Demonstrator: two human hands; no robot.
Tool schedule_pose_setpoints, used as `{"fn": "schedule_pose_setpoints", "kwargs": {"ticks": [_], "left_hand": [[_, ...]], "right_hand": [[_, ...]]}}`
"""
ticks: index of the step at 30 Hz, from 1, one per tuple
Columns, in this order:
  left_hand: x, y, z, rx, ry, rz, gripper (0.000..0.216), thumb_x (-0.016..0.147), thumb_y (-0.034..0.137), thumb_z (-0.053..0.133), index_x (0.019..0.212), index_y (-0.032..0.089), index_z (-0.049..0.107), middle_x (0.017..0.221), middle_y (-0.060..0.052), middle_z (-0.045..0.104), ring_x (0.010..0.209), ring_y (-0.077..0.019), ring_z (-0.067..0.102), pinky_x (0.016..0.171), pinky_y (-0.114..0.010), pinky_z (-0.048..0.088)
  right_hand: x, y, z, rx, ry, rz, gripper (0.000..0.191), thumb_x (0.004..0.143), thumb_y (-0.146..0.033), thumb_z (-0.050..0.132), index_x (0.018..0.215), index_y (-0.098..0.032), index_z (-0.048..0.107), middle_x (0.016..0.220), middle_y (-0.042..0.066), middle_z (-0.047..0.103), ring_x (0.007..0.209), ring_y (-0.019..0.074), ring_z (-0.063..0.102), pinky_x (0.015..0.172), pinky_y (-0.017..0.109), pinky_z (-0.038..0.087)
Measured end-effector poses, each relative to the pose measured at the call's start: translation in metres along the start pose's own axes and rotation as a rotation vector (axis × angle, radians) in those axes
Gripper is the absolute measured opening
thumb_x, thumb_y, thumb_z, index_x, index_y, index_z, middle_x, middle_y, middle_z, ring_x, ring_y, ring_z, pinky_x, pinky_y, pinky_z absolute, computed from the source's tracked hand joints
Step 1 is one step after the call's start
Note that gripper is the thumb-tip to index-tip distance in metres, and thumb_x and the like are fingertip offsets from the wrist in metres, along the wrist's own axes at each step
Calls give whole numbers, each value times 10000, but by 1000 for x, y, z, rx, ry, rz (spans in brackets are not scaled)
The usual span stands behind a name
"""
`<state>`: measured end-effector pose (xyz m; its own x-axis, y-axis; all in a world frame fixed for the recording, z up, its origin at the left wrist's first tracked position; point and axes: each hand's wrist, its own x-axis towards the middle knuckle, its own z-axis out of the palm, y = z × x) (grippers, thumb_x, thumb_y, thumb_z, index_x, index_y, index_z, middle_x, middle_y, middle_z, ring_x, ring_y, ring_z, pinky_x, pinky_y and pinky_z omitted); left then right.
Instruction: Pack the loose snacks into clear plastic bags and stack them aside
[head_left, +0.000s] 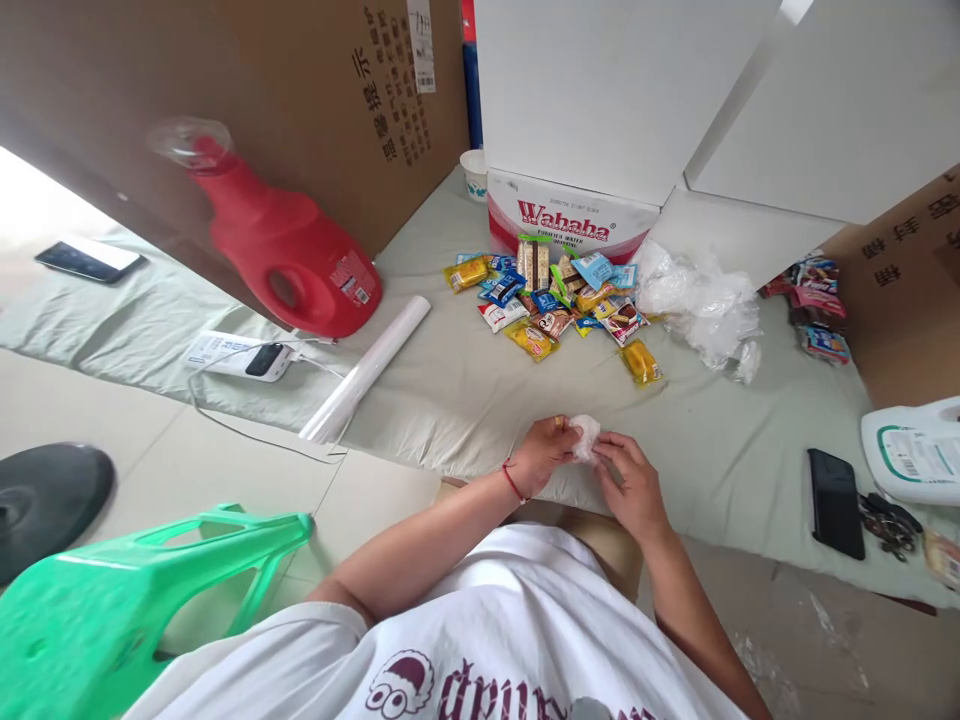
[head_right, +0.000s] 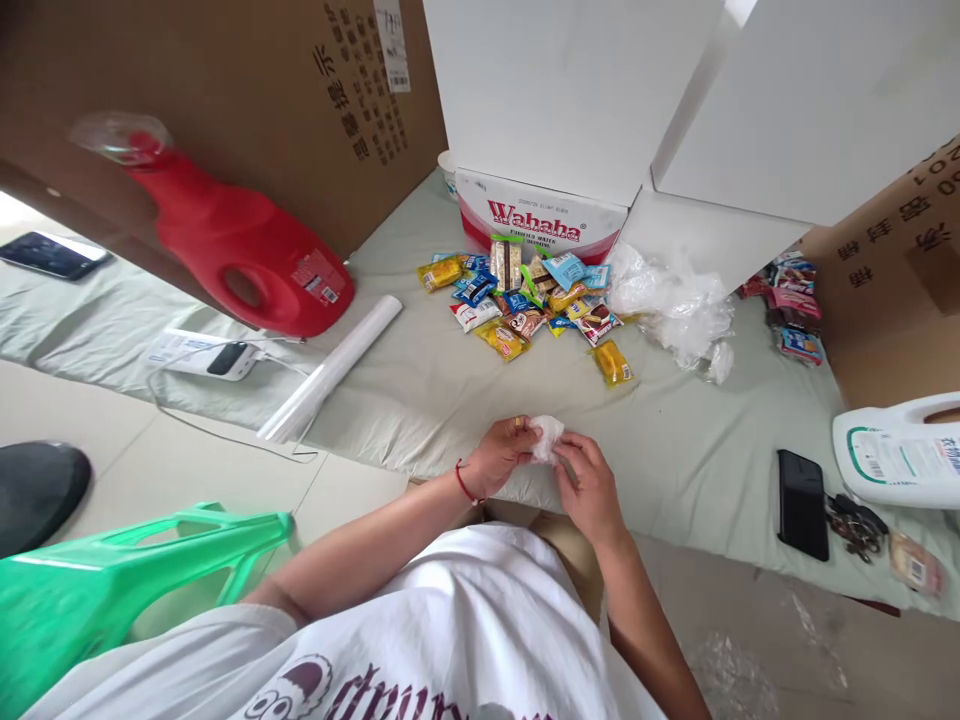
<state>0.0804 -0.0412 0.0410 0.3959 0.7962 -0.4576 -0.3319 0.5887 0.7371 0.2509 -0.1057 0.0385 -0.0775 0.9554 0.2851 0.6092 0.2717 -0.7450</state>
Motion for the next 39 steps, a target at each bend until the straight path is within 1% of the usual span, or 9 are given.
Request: {"fn": "schedule_pose_setpoints", "kwargs": {"ticks": [4, 9, 14, 20, 25, 28, 32, 34, 39], "left_hand": [[-6, -9, -5, 123, 71, 103, 477, 675, 574, 837, 730, 178, 576, 678, 31, 569, 653, -111, 518, 637, -261, 437], [-12, -9, -6, 119, 52, 152, 495, 752, 647, 765, 775, 187, 584, 712, 23, 587, 668, -119, 541, 616, -260, 441], [-13, -9, -15, 93, -33, 159, 450, 591, 374, 935, 901, 168, 684, 873, -24, 710, 809, -148, 634, 806, -303, 492], [-10, -3, -29, 61, -34, 1, 328, 559, 260, 877, 820, 142, 716, 755, -8, 678, 688, -119, 582, 703, -270, 447], [-7, 9, -36, -1, 16, -4, 240, 584, 212, 818, 759, 153, 665, 719, 30, 582, 628, -71, 501, 616, -216, 399], [-10, 12, -36, -57, 14, -1, 325, 639, 282, 852, 871, 173, 653, 818, 9, 592, 725, -98, 551, 655, -222, 456], [-17, 7, -28, -40, 11, 22, 766, 615, 338, 945, 1279, 260, 571, 1262, -84, 596, 1139, -214, 587, 847, -337, 540], [-17, 3, -24, -9, 7, -8, 856, 578, 341, 973, 1319, 259, 552, 1330, -104, 579, 1169, -231, 586, 862, -349, 534], [-9, -1, -24, -19, -75, -38, 534, 589, 467, 949, 902, 135, 671, 857, -40, 668, 771, -139, 610, 724, -273, 468]], "right_hand": [[5, -4, 2, 134, 40, 76, 292, 959, -358, 658, 1236, -271, 681, 1251, 109, 625, 1156, 235, 627, 893, 372, 589], [14, -5, 16, 176, -62, 138, 173, 958, -406, 645, 982, -256, 728, 949, 48, 694, 851, 187, 642, 785, 336, 537], [17, -3, 21, 508, 6, 449, 299, 846, -520, 741, 866, -223, 708, 754, 7, 660, 668, 153, 557, 657, 293, 458], [14, 2, 3, 884, -74, 723, 437, 641, -537, 893, 729, -185, 650, 626, -36, 541, 568, 90, 413, 535, 228, 336], [7, 9, -16, 1074, -71, 826, 427, 636, -451, 920, 744, -183, 606, 653, -46, 506, 559, 64, 384, 488, 184, 312], [5, 12, -19, 1158, -14, 851, 404, 657, -407, 912, 762, -190, 588, 668, -45, 495, 559, 60, 384, 468, 169, 313], [7, 9, -16, 1242, 31, 899, 379, 645, -361, 896, 788, -209, 580, 677, -37, 508, 552, 71, 389, 421, 158, 302], [7, 6, -13, 1297, -6, 917, 355, 637, -341, 876, 796, -215, 585, 662, -36, 498, 546, 75, 386, 394, 144, 266], [4, 9, -6, 1313, -49, 881, 310, 623, -376, 819, 750, -225, 579, 608, -32, 476, 520, 95, 369, 354, 162, 215]]}}
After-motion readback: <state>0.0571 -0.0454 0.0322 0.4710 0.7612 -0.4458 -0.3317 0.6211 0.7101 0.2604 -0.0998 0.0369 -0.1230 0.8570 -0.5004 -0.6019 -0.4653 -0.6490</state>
